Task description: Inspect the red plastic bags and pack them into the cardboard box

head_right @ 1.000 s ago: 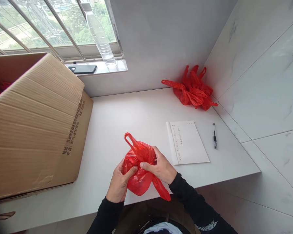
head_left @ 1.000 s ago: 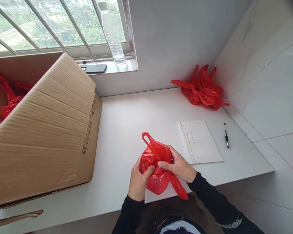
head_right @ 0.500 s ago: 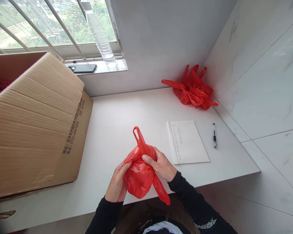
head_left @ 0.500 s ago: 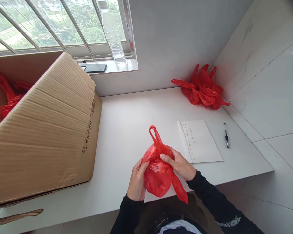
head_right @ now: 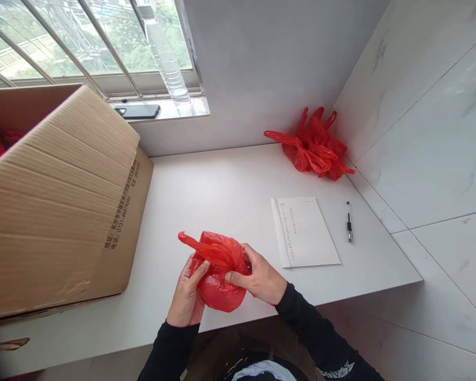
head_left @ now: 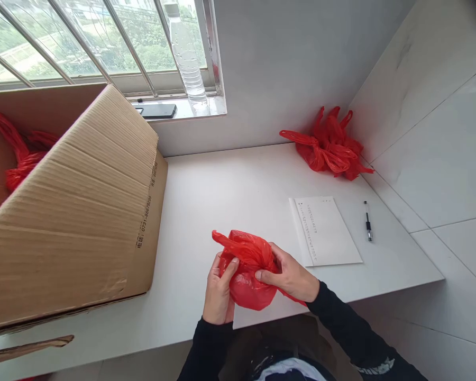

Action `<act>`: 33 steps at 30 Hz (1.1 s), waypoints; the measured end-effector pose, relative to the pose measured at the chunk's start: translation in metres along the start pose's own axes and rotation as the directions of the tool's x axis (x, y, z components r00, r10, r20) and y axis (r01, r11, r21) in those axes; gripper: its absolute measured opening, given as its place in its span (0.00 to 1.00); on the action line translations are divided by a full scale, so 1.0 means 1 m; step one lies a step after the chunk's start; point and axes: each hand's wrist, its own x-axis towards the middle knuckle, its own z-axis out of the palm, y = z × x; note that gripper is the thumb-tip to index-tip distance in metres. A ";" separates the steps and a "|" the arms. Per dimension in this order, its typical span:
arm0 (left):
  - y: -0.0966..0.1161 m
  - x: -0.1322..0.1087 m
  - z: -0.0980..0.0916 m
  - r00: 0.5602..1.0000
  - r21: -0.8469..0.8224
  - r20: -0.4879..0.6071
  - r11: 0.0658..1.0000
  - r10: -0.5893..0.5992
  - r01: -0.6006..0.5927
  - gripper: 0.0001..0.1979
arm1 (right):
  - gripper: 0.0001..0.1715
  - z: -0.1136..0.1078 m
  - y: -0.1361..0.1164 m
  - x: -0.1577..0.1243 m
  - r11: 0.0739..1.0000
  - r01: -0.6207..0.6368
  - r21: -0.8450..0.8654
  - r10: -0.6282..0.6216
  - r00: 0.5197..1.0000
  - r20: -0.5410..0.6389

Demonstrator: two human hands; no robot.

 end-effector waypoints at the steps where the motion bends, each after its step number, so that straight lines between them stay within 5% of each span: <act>1: 0.001 0.000 -0.001 1.000 -0.014 0.013 1.000 -0.009 0.009 0.18 | 0.24 0.001 0.000 0.000 1.000 0.010 -0.005 -0.010 1.000 -0.016; 9: -0.003 -0.008 -0.007 0.957 -0.119 0.274 0.983 -0.101 0.138 0.26 | 0.15 -0.002 0.002 0.006 0.994 0.060 0.094 -0.040 0.978 -0.204; 18: -0.015 -0.009 -0.007 0.980 0.103 0.175 0.992 -0.089 0.072 0.29 | 0.17 -0.003 0.004 0.005 0.997 0.037 0.062 -0.023 0.976 -0.215; 22: -0.016 -0.007 -0.008 0.984 0.131 0.157 0.989 -0.085 0.065 0.22 | 0.18 -0.004 0.004 0.006 0.998 0.047 0.028 -0.041 0.980 -0.197; 33: -0.007 -0.004 -0.002 0.986 -0.017 0.060 0.987 -0.157 0.158 0.25 | 0.14 -0.007 0.007 0.006 0.998 0.044 0.054 -0.033 0.982 -0.187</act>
